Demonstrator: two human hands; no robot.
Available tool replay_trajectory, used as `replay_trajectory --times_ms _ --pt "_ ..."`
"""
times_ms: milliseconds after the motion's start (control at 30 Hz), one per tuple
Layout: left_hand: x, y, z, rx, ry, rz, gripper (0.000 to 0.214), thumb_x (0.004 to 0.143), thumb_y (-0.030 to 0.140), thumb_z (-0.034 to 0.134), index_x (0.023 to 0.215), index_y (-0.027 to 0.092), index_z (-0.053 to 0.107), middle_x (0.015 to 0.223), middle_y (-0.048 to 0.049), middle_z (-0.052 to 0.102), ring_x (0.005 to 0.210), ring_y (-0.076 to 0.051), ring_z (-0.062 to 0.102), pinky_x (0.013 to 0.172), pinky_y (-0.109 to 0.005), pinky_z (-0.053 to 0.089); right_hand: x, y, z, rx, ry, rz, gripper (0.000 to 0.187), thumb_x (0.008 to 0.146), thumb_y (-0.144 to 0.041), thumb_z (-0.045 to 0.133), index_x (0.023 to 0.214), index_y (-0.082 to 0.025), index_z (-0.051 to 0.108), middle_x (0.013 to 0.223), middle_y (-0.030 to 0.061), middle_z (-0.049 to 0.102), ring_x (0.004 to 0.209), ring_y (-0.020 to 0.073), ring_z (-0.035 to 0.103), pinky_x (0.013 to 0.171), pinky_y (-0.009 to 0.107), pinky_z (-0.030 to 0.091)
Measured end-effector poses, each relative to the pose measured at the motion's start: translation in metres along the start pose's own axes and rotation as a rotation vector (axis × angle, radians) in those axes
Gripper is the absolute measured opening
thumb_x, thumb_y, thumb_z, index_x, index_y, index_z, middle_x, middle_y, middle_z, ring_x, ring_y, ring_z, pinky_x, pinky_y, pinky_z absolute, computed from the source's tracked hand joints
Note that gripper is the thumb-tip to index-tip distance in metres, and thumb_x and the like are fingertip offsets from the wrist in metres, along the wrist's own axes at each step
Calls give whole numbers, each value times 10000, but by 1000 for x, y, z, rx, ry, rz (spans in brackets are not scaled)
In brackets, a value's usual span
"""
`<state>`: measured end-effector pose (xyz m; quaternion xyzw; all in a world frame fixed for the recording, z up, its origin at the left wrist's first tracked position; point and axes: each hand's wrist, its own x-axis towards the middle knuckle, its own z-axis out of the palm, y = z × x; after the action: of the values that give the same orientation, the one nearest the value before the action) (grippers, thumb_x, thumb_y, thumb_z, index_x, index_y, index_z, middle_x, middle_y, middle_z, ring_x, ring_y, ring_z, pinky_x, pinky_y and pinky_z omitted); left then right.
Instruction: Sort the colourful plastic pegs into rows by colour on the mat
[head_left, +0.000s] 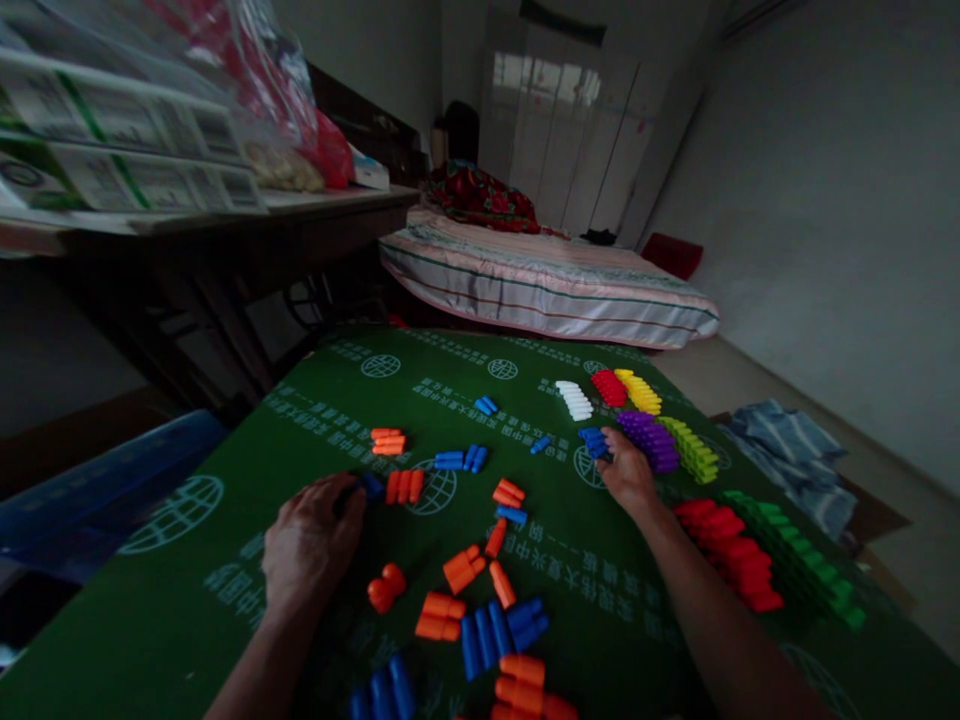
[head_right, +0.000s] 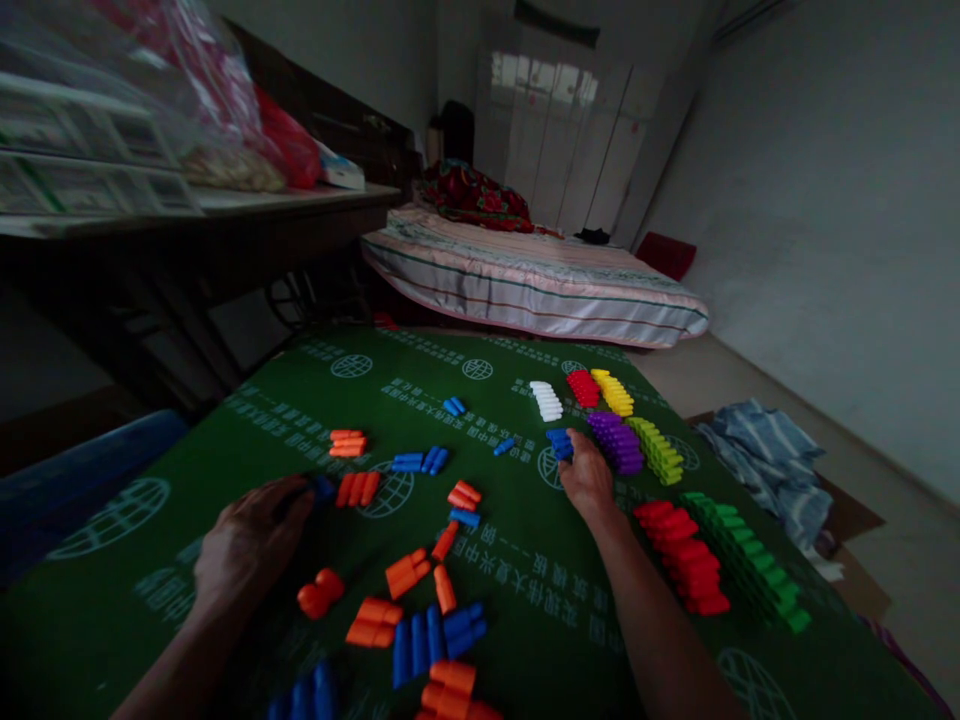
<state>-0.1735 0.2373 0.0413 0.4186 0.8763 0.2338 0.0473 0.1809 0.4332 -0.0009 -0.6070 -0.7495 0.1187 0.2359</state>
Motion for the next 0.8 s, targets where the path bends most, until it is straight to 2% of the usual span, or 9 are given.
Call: replay_trajectory --times_ms 200,333,467,600,700,800 --pt "-1 1 0 -5 -1 -9 436 864 416 347 1110 192 629 1281 -114 607 1214 -326 523 978 -468 469 -5 -2 -4 -55 22 23 557 806 -203 547 1355 -146 468 1221 133 601 1108 221 581 941 329 445" --pt "0 -1 1 -18 -9 0 457 867 420 340 1126 175 626 1285 -124 601 1219 -335 518 978 -482 471 -15 -24 -11 -219 30 26 471 836 -240 551 1305 -201 525 1221 105 591 1137 232 542 916 325 452" --pt "1 -3 3 -21 9 2 460 864 420 351 1123 166 633 1278 -126 606 1222 -327 518 1004 -481 459 -20 -63 -7 -229 -61 -122 384 880 -275 519 1256 -210 566 1231 92 589 1126 206 541 908 298 444" --pt "1 -1 4 -22 3 -13 447 863 416 360 1110 174 643 1284 -118 605 1224 -325 518 1017 -487 451 -10 -95 0 -215 -165 -202 376 886 -328 533 1236 -200 584 1204 102 602 1114 215 545 891 293 439" --pt "0 0 3 -29 4 -18 441 865 412 364 1107 173 645 1279 -119 609 1218 -330 523 1011 -490 458 -2 -106 1 -211 -217 -260 321 879 -283 533 1162 -169 634 1127 113 631 1071 228 564 879 300 439" --pt "0 -2 3 -29 16 2 437 866 415 370 1098 173 651 1271 -123 613 1209 -335 529 995 -496 470 -7 -106 0 -189 -250 -318 260 864 -195 503 1045 -153 685 1083 111 653 1060 224 577 886 297 441"
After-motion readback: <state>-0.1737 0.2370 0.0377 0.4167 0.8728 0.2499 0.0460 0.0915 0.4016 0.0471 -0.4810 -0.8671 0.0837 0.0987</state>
